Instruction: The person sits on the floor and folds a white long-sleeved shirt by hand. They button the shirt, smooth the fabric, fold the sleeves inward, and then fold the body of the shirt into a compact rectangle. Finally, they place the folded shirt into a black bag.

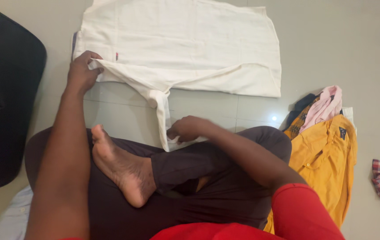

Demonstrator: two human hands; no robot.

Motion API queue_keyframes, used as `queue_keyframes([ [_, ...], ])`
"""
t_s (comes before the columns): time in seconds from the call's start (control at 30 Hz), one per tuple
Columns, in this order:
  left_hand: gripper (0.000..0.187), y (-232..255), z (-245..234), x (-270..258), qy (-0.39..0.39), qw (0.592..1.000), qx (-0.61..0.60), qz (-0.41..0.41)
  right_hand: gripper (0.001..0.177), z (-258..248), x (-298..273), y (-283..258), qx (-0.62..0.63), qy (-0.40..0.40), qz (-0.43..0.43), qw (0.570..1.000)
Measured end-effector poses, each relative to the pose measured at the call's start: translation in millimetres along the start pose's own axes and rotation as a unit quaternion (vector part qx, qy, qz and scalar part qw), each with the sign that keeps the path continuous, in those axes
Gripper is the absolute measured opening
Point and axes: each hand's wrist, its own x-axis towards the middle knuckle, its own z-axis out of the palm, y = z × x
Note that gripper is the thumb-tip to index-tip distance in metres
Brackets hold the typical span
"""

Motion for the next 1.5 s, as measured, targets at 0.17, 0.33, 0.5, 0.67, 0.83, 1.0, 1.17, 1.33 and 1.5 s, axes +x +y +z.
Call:
queue_keyframes([
  [0.17, 0.039, -6, -1, -3, 0.002, 0.999, -0.043, -0.01, 0.05, -73, -62, 121, 0.51, 0.482, -0.258, 0.664],
  [0.33, 0.054, -8, -4, -3, -0.011, 0.999, -0.034, 0.002, 0.038, -75, -184, 175, 0.46, 0.678, 0.061, 0.57],
  [0.5, 0.062, -11, 3, -1, -0.028, 0.998, -0.044, -0.046, 0.021, -16, -244, 250, 0.329, 0.651, 0.273, 0.627],
  [0.67, 0.037, -21, 1, 2, -0.006, 1.0, -0.02, -0.007, 0.021, 5, -243, 317, 0.256, 0.61, 0.312, 0.682],
  [0.83, 0.026, -12, -1, -5, 0.004, 0.999, -0.032, -0.006, 0.035, -8, -192, 329, 0.038, 0.605, 0.282, 0.743],
  [1.0, 0.036, -3, -12, -1, -0.012, 0.981, -0.044, -0.191, 0.025, -15, -201, 343, 0.067, 0.567, 0.252, 0.781],
  [1.17, 0.042, -17, -31, 2, -0.136, 0.965, -0.077, -0.212, 0.029, -24, -230, 305, 0.378, 0.613, 0.204, 0.664],
  [1.33, 0.044, 3, -31, -1, -0.126, 0.974, 0.028, -0.188, 0.033, -18, -224, 302, 0.337, 0.559, 0.315, 0.689],
  [1.5, 0.04, -11, -20, -1, -0.14, 0.983, 0.039, -0.117, 0.04, -6, -231, 324, 0.376, 0.514, 0.347, 0.689],
])
